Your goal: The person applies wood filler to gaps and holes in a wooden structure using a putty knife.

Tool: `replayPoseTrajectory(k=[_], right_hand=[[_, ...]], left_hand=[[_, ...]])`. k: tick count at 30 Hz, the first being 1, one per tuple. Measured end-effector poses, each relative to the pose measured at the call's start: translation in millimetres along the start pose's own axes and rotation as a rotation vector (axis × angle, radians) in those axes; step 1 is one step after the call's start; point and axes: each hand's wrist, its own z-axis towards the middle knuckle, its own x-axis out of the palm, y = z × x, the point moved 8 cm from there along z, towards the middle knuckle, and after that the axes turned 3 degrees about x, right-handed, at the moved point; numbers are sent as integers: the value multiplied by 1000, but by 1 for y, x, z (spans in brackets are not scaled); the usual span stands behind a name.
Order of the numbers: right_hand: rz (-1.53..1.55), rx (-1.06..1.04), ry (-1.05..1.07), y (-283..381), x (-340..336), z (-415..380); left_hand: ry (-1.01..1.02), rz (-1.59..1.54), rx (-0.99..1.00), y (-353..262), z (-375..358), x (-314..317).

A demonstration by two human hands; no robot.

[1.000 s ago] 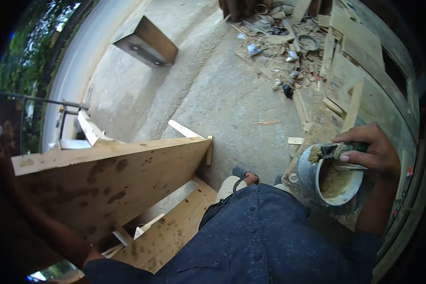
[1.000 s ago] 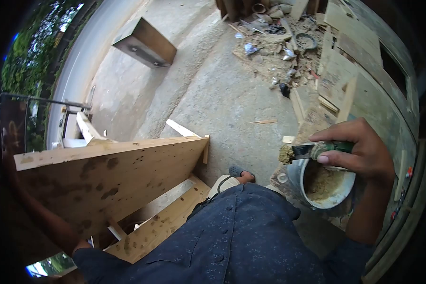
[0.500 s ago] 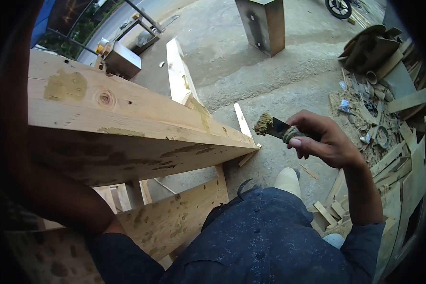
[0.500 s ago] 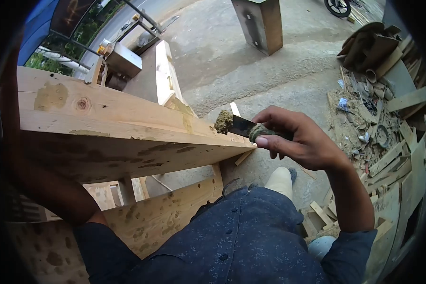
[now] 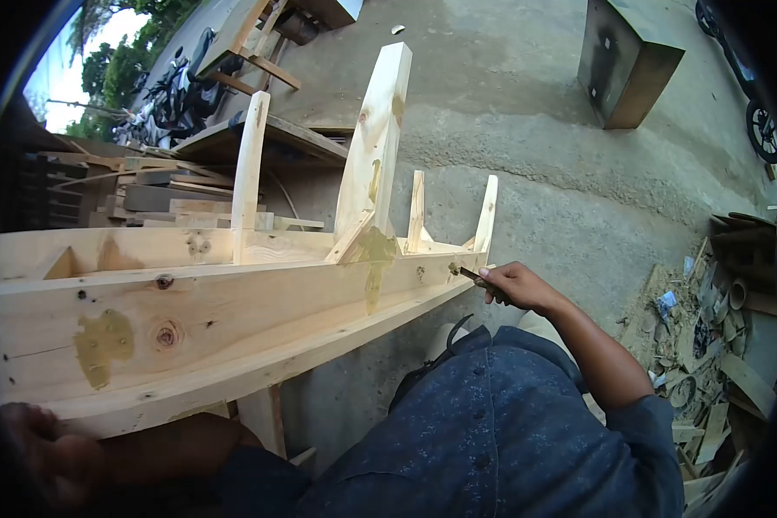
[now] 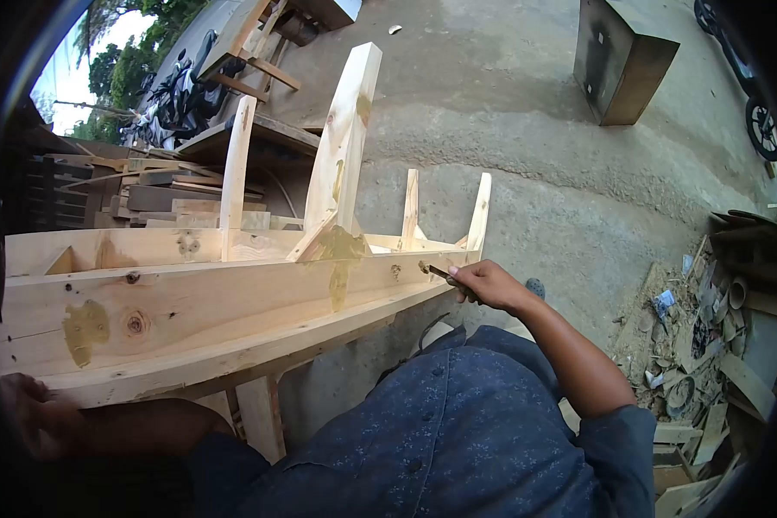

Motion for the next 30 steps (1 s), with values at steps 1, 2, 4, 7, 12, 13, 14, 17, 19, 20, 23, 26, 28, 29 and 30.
replayPoseTrajectory(k=[1, 2, 4, 7, 12, 13, 14, 17, 19, 20, 23, 26, 28, 29, 30], right_hand=[[-67, 72, 63, -18, 1, 11], [-55, 55, 105, -30, 1, 23], [27, -31, 130, -50, 10, 48], [191, -103, 124, -56, 25, 64], [-17, -343, -78, -59, 33, 82], [-6, -339, -74, -63, 37, 85], [-21, -334, -96, -66, 37, 89], [-33, -364, -146, -65, 44, 105], [-69, -456, -148, -48, 48, 112], [-134, -464, -112, -43, 53, 121], [-126, -529, -195, -46, 52, 142], [-143, -450, -238, -55, 33, 138], [-264, -367, -280, -64, 21, 134], [-264, -365, -287, -65, 20, 130], [-215, -345, -289, -64, 18, 124]], left_hand=[[-112, 32, -53, 4, -4, -6], [-162, 51, -74, 4, -4, -8], [-189, 144, -85, -3, -1, -6], [-169, 239, -113, -9, 0, -4], [-163, 255, -168, 0, 1, -10], [-189, 171, -148, 6, 1, -15], [-214, 85, -128, 12, 1, -21], [-225, 66, -140, 42, 4, -38], [-196, 21, -129, 43, 9, -36], [-225, 43, -139, 42, 9, -36], [-223, 55, -156, 32, 13, -26], [-121, 77, -58, 4, 21, -5], [-53, 100, 49, -8, 23, 7], [-64, 87, 48, -8, 23, 8], [-76, 76, 49, -9, 23, 8]])
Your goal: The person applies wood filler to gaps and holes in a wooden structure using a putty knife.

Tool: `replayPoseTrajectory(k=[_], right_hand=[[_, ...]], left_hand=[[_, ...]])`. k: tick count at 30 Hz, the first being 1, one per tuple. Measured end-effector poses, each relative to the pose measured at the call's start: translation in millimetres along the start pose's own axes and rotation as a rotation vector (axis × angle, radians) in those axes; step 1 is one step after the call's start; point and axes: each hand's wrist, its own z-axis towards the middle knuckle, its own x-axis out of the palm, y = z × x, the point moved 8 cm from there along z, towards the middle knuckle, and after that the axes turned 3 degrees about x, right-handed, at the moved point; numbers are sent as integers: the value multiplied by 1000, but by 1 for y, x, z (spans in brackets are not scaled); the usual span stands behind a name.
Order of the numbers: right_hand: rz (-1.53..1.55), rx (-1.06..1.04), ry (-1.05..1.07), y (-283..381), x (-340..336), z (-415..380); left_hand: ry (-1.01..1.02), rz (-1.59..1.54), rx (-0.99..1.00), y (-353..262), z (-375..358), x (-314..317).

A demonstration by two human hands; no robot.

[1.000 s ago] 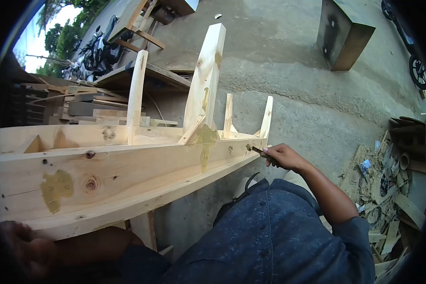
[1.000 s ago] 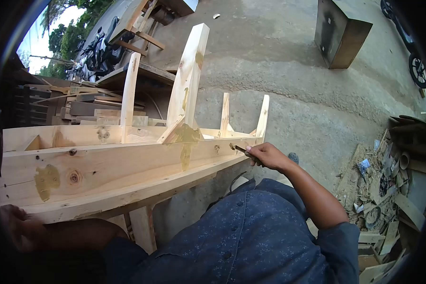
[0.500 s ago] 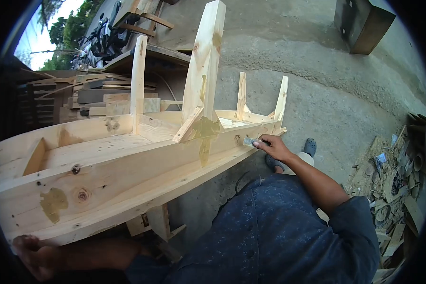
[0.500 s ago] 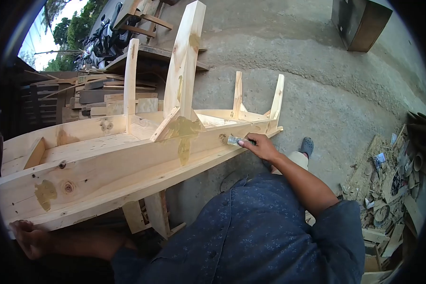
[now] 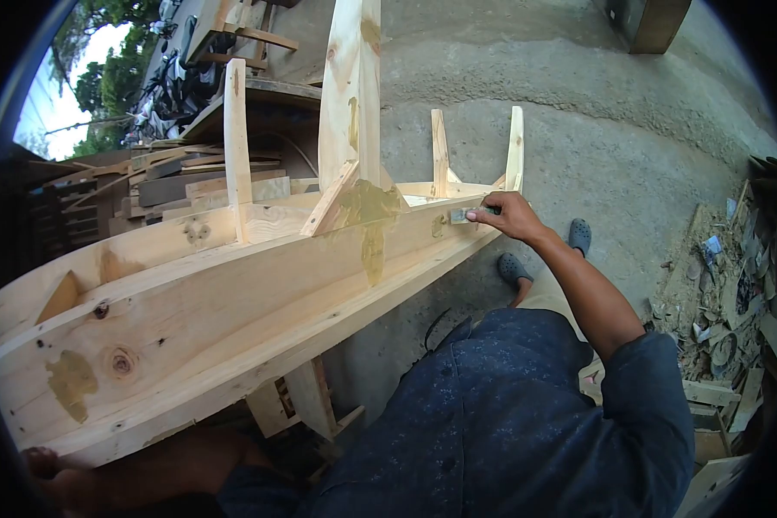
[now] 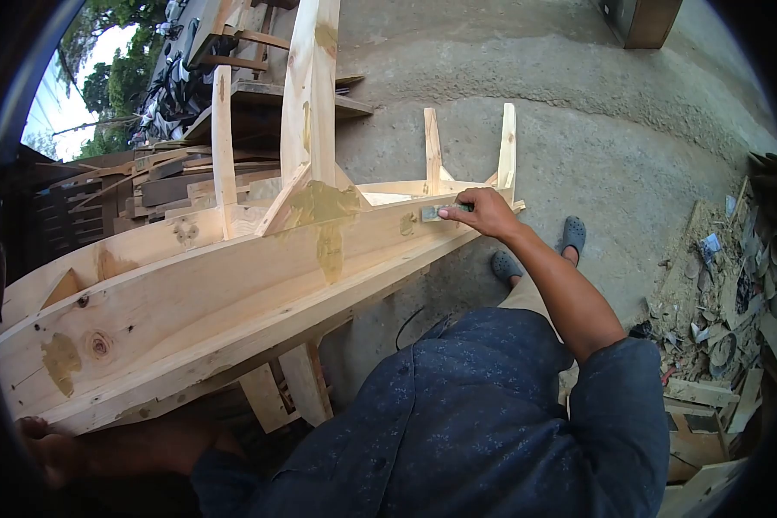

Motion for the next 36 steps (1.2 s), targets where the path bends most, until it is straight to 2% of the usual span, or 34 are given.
replayPoseTrajectory(k=[3, 7, 12, 15, 17, 18, 23, 26, 27, 30, 32, 36], right_hand=[[78, -8, -14, 14, 1, -3], [55, -1, 18, 7, 22, 9], [-8, 97, -35, 2, 2, -8], [64, -21, -48, 28, 6, -9], [-31, -96, -87, 46, 11, -8], [-17, -11, -35, 35, 15, -3], [-126, 114, -66, 7, 0, -12], [60, -72, -53, 37, 18, -23], [62, -70, -53, 34, 22, -21], [-25, -25, -56, 25, 21, -16], [-181, 49, -124, 15, 4, -22], [-90, -30, -130, 78, -5, -29]], left_hand=[[37, 131, 84, -11, -2, 4], [-45, 37, 11, 1, -3, 1], [15, 30, 50, -13, -3, 9], [8, 96, 75, -6, -2, 4], [21, 68, 29, -4, -3, 4], [31, 40, -20, -1, -3, 5], [6, 82, -19, 6, -4, -1], [21, 52, 8, 4, -2, 1], [26, 38, 31, 0, -1, 2], [27, 165, 82, -16, -2, 7], [20, 122, 86, -18, -2, 8], [-4, 101, 88, -9, -2, 2]])
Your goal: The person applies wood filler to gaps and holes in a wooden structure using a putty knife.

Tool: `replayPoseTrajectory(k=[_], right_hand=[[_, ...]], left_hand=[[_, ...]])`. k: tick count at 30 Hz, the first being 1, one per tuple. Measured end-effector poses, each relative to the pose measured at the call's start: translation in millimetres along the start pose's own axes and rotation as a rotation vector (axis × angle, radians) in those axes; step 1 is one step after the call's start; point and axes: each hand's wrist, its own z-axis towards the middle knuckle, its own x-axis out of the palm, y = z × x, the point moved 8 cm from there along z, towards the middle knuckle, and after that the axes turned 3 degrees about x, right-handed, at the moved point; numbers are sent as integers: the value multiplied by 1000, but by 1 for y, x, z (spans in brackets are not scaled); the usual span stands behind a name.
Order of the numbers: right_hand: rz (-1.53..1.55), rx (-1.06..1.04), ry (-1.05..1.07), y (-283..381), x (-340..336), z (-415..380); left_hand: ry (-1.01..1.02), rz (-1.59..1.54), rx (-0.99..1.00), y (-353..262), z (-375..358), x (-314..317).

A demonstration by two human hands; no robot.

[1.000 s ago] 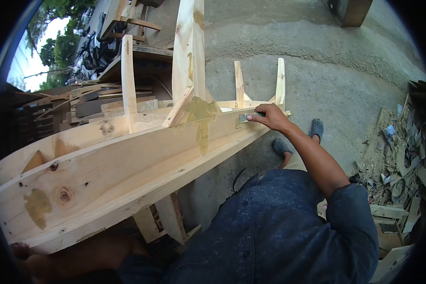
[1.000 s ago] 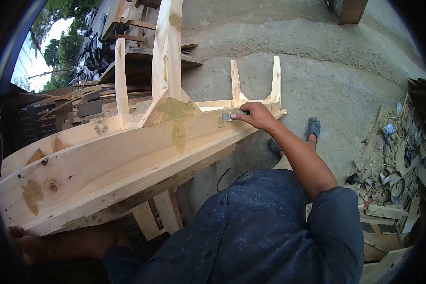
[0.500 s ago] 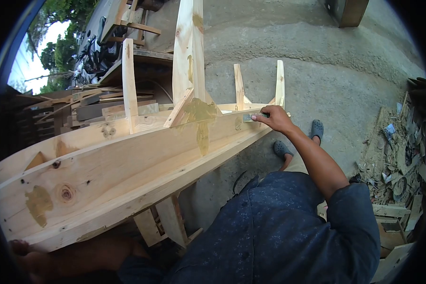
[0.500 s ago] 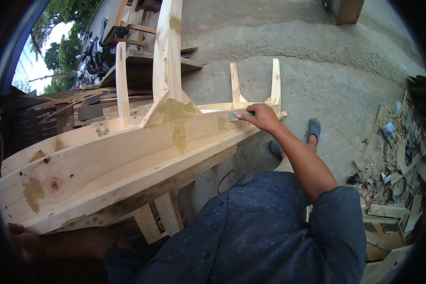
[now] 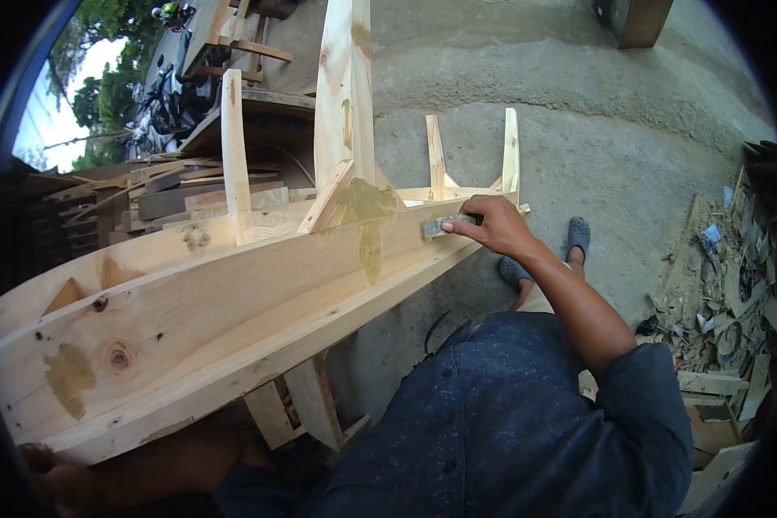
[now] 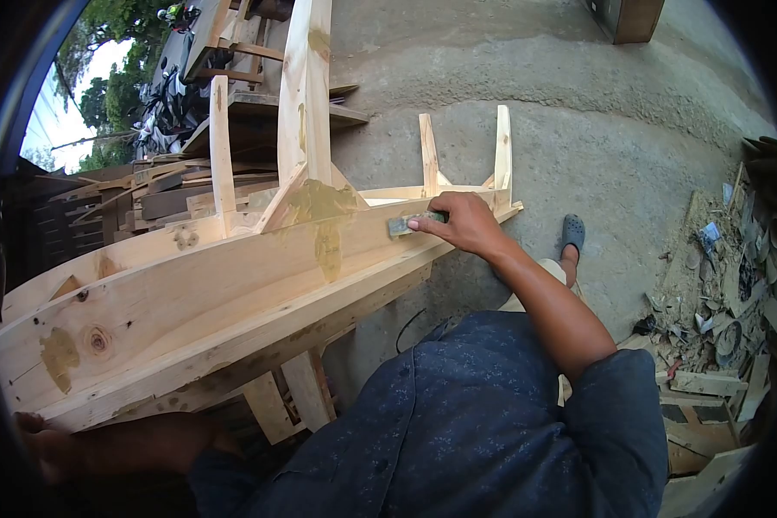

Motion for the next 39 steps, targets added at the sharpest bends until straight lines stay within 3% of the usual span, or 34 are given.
replayPoseTrajectory(k=[3, 9, 18, 20, 23, 25, 29, 31, 33, 35, 39], right_hand=[[-36, -120, -6, 33, -1, 5], [-69, -45, 26, -14, 18, 14], [82, 77, -45, -82, 26, 10], [152, 171, 19, -93, 30, 6], [326, 30, 26, -74, 42, 8], [273, -10, 27, -74, 53, 15], [225, 38, -4, -103, 47, 22], [82, 241, 110, -119, 38, 15], [114, 211, 61, -116, 35, 16], [282, 48, -42, -80, 26, 19], [251, 31, -41, -77, 40, 26]], left_hand=[[4, 0, 8, 3, 0, 0], [18, -10, 5, 6, -1, 0], [14, -40, -5, 11, 0, 0], [15, -45, -9, 13, -1, -2], [16, -66, -23, 19, -1, -4], [25, -77, -17, 20, 0, -5], [20, 18, 38, 21, 0, -10], [15, 13, 32, 19, -1, -8], [13, 14, 28, 18, -2, -6], [16, 13, 26, 16, -2, -5], [15, 13, 27, 15, -2, -5]])
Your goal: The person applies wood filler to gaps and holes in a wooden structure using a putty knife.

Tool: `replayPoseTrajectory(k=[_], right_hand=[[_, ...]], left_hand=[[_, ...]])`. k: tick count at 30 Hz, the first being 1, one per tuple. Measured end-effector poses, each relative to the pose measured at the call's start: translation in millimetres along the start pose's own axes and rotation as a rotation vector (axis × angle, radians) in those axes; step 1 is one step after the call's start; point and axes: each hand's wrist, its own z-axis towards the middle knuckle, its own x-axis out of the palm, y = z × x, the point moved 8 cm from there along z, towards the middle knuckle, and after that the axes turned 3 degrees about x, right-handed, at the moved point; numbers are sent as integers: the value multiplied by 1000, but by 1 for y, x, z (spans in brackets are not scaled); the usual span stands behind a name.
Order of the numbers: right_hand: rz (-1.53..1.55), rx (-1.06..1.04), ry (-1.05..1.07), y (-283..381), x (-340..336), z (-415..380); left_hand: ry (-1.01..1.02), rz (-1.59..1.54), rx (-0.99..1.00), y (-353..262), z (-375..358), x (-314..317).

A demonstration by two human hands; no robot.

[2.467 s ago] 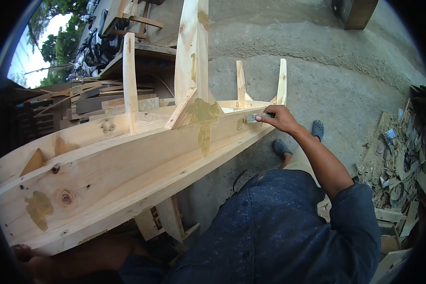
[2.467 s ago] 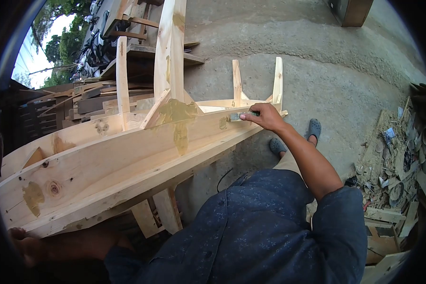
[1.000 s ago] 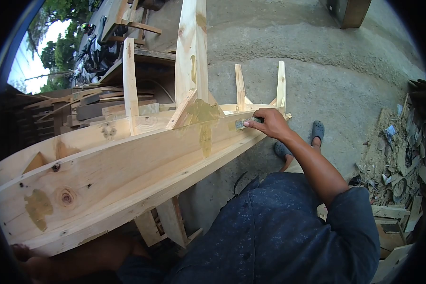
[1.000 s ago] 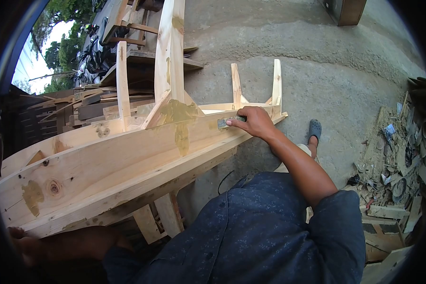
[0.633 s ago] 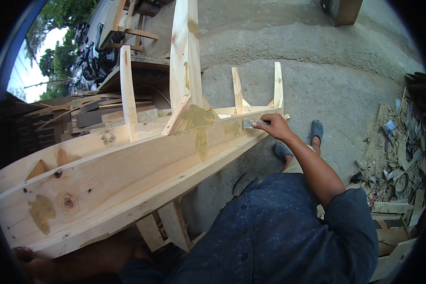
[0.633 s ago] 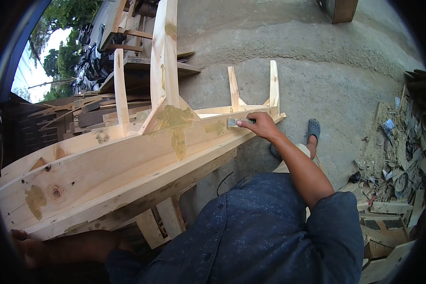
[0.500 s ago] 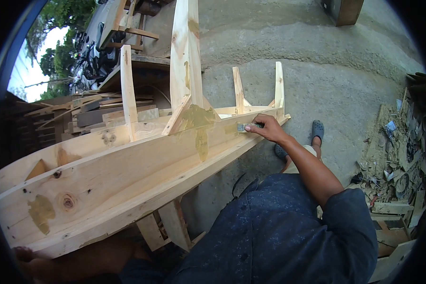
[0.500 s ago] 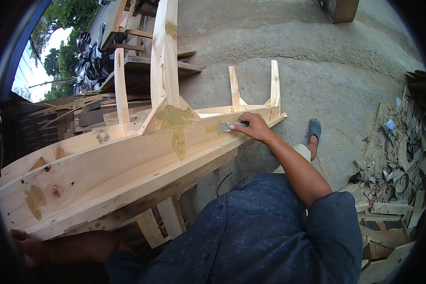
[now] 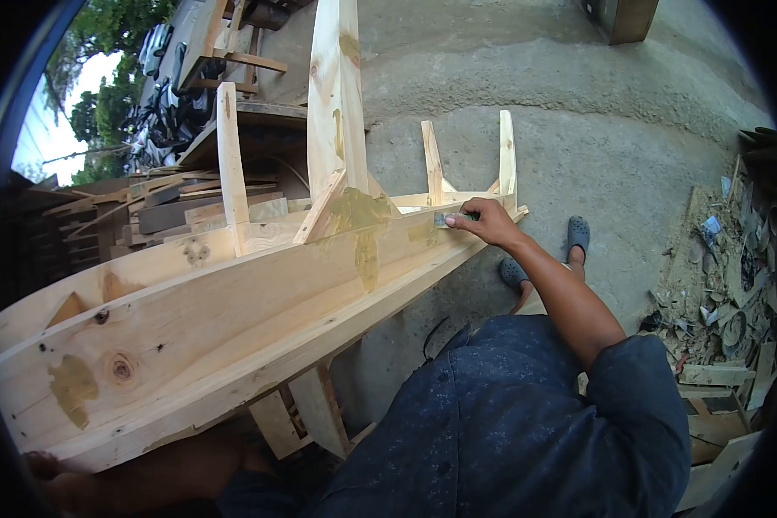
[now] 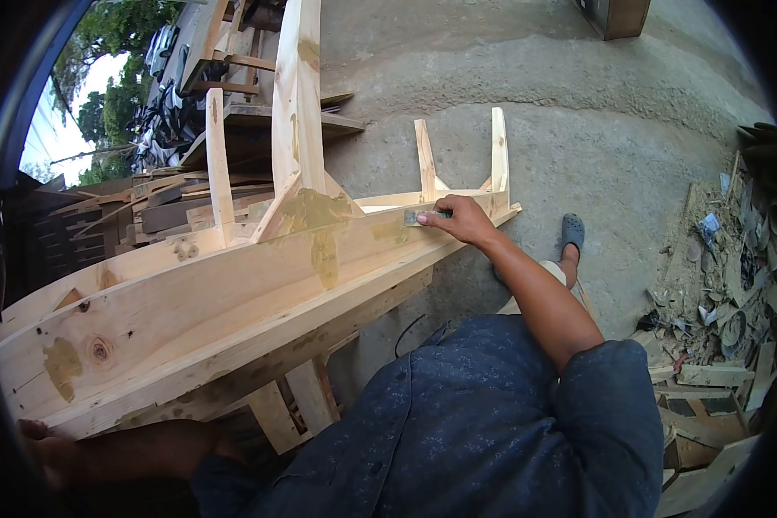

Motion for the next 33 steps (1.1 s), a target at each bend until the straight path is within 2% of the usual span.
replayPoseTrajectory(k=[2, 4, 6, 7, 9, 11, 15, 16, 18, 21, 26, 28, 32, 33], right_hand=[[-166, 181, 60, -19, -11, -5], [-192, 138, 21, -6, -19, -15], [-45, -12, 13, 19, -14, -26], [-44, -9, 15, 21, -7, -27], [-118, -154, -5, 33, 4, -29], [-160, -87, -11, 7, 0, -28], [-218, 67, 27, -6, -15, -30], [-218, 71, 27, 3, -15, -31], [-81, -69, -12, 33, -9, -28], [-44, -74, 18, 43, 1, -17], [-119, 89, 49, -24, -9, -9], [-149, 126, 39, -28, -15, -11], [5, 30, 22, 12, -2, -17], [2, -64, 21, 27, 2, -19]], left_hand=[[-5, 7, -1, 1, 1, -2], [-3, 6, -4, 0, -1, -2], [0, 3, -3, -1, -1, 0], [3, 1, -2, -1, -1, 1], [5, 4, -3, -1, -1, 1], [-4, 9, -9, -1, -1, -1], [-5, 10, -13, -1, -1, -2], [-2, 9, -14, -1, -2, 0], [2, 7, -14, -1, -2, 1], [1, 11, -10, -2, -1, 1], [-2, 14, -13, -3, -2, 2], [-2, 13, -16, -3, -3, 3], [7, 17, -13, -5, -2, 6], [4, 18, -11, -8, -4, 9]])
